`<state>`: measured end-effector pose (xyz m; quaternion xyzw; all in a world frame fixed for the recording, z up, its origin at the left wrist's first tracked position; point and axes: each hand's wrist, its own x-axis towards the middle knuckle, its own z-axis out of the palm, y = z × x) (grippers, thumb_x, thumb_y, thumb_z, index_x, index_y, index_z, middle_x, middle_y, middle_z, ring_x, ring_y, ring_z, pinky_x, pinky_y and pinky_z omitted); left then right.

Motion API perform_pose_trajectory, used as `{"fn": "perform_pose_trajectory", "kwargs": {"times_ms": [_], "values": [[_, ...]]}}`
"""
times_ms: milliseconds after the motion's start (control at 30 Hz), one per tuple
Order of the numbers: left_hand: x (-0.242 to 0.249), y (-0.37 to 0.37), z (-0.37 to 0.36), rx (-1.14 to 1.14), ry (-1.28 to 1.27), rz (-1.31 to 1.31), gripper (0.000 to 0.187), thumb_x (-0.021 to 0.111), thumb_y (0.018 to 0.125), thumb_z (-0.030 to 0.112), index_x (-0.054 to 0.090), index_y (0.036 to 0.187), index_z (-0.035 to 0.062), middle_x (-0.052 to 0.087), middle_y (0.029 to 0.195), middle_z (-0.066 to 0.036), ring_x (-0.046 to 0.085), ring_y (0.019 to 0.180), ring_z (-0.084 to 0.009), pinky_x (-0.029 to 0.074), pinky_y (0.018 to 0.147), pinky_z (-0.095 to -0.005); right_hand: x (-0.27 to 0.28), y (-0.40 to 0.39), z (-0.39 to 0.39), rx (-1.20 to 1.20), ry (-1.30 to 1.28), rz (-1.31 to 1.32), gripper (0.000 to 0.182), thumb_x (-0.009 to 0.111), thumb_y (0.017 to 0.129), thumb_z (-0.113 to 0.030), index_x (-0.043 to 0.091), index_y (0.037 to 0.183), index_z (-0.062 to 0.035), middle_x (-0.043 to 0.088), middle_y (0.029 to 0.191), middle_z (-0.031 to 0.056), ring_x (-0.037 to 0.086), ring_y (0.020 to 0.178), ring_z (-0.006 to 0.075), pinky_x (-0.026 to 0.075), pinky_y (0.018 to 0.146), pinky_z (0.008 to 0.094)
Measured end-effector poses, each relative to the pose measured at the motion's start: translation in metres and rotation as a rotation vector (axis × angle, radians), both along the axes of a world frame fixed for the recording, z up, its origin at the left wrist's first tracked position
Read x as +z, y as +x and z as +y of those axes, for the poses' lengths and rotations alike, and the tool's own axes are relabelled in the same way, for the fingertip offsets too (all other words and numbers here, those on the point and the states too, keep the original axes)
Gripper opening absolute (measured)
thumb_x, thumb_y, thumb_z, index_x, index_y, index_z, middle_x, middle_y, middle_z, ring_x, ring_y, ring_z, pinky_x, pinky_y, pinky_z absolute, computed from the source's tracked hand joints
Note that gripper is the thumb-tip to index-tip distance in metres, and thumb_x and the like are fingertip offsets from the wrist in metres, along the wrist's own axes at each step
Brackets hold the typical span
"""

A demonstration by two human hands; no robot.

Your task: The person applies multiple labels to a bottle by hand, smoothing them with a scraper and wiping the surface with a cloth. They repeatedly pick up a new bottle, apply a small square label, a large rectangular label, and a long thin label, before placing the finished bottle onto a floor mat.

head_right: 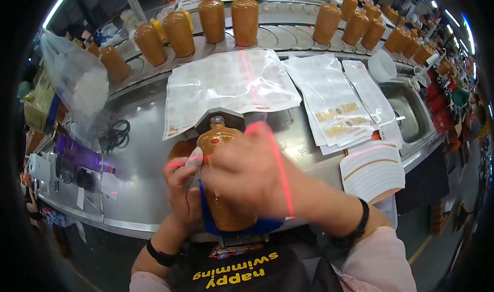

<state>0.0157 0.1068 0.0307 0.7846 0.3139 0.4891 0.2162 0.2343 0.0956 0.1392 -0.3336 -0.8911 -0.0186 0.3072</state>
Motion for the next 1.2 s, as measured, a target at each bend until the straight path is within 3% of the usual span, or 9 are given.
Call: {"fn": "perform_pose_trajectory", "kwargs": {"times_ms": [133, 200, 333, 400, 467, 533, 700, 1000, 1200], "values": [[0.001, 0.001, -0.018, 0.059, -0.067, -0.032, 0.04, 0.051, 0.098, 0.033, 0.053, 0.121, -0.0001, 0.059, 0.122, -0.017, 0.046, 0.117, -0.037, 0.036, 0.1, -0.0457, -0.009, 0.001, 0.028, -0.013, -0.429, 0.123, 0.017, 0.07, 0.077, -0.01, 0.067, 0.093, -0.0076, 0.061, 0.08, 0.0082, 0.061, 0.077, 0.0255, 0.045, 0.068, 0.0387], [0.001, 0.001, -0.02, 0.063, -0.063, -0.022, 0.042, 0.05, 0.099, 0.034, 0.052, 0.122, -0.0007, 0.059, 0.121, -0.018, 0.046, 0.118, -0.0376, 0.036, 0.1, -0.0456, -0.004, 0.001, 0.051, -0.374, 0.06, 0.113, 0.019, 0.07, 0.075, -0.008, 0.064, 0.093, -0.0076, 0.06, 0.081, 0.0098, 0.059, 0.076, 0.0287, 0.046, 0.068, 0.0388], [-0.008, -0.006, -0.025, 0.086, -0.072, 0.001, 0.045, 0.049, 0.099, 0.036, 0.051, 0.123, -0.0017, 0.057, 0.121, -0.022, 0.045, 0.119, -0.0383, 0.036, 0.101, -0.045, 0.007, -0.019, -0.005, 0.242, -0.182, 0.094, 0.021, 0.069, 0.068, -0.013, 0.061, 0.086, -0.0099, 0.057, 0.08, 0.0058, 0.062, 0.081, 0.0254, 0.046, 0.071, 0.0436], [-0.01, -0.006, -0.033, 0.101, -0.077, -0.004, 0.046, 0.049, 0.098, 0.039, 0.053, 0.123, 0.0, 0.056, 0.121, -0.023, 0.045, 0.12, -0.0379, 0.035, 0.102, -0.0455, -0.018, -0.006, 0.0, 0.036, -0.334, 0.104, 0.019, 0.07, 0.073, -0.014, 0.062, 0.09, -0.0072, 0.059, 0.08, 0.0105, 0.062, 0.077, 0.0299, 0.049, 0.068, 0.0408], [0.003, -0.002, -0.033, 0.096, -0.037, -0.025, 0.047, 0.051, 0.097, 0.044, 0.056, 0.122, 0.004, 0.055, 0.122, -0.025, 0.044, 0.122, -0.0366, 0.033, 0.102, -0.0466, -0.034, 0.011, 0.016, -0.385, -0.338, 0.564, 0.02, 0.068, 0.086, -0.016, 0.061, 0.101, -0.0032, 0.064, 0.083, 0.0113, 0.063, 0.073, 0.022, 0.05, 0.065, 0.033], [0.016, -0.003, -0.027, -0.01, 0.149, 0.102, 0.046, 0.05, 0.096, 0.048, 0.061, 0.121, 0.011, 0.056, 0.123, -0.019, 0.043, 0.123, -0.0325, 0.03, 0.104, -0.0473, -0.036, 0.006, -0.006, -0.245, -0.704, 1.031, 0.019, 0.065, 0.091, -0.017, 0.06, 0.103, -0.0022, 0.064, 0.084, 0.0057, 0.06, 0.076, 0.0101, 0.049, 0.066, 0.0277], [0.03, 0.0, -0.006, -0.191, 0.395, 0.432, 0.045, 0.042, 0.097, 0.054, 0.067, 0.119, 0.0233, 0.059, 0.12, 0.005, 0.042, 0.121, -0.0217, 0.021, 0.108, -0.0475, -0.071, 0.003, -0.009, -0.297, -0.807, 1.046, 0.021, 0.066, 0.093, -0.019, 0.06, 0.102, -0.001, 0.063, 0.087, 0.0026, 0.055, 0.078, 0.0057, 0.048, 0.068, 0.0241], [0.041, 0.017, 0.047, -0.142, 0.215, 0.281, 0.056, 0.041, 0.095, 0.058, 0.071, 0.113, 0.014, 0.054, 0.113, -0.011, 0.043, 0.109, -0.0291, 0.036, 0.097, -0.0416, -0.077, 0.016, -0.021, -0.349, -0.687, 1.064, 0.023, 0.068, 0.09, -0.02, 0.06, 0.102, -0.0024, 0.064, 0.085, 0.0054, 0.056, 0.08, 0.0077, 0.047, 0.07, 0.0261], [0.019, 0.001, 0.006, -0.08, 0.362, 0.342, 0.046, 0.043, 0.097, 0.052, 0.068, 0.118, 0.0189, 0.051, 0.123, -0.016, 0.044, 0.118, -0.0331, 0.029, 0.105, -0.0487, -0.049, 0.028, -0.053, -0.067, -0.914, 0.873, 0.017, 0.069, 0.087, -0.012, 0.06, 0.098, -0.0024, 0.065, 0.083, 0.0084, 0.059, 0.078, 0.0108, 0.048, 0.068, 0.0275]]}}
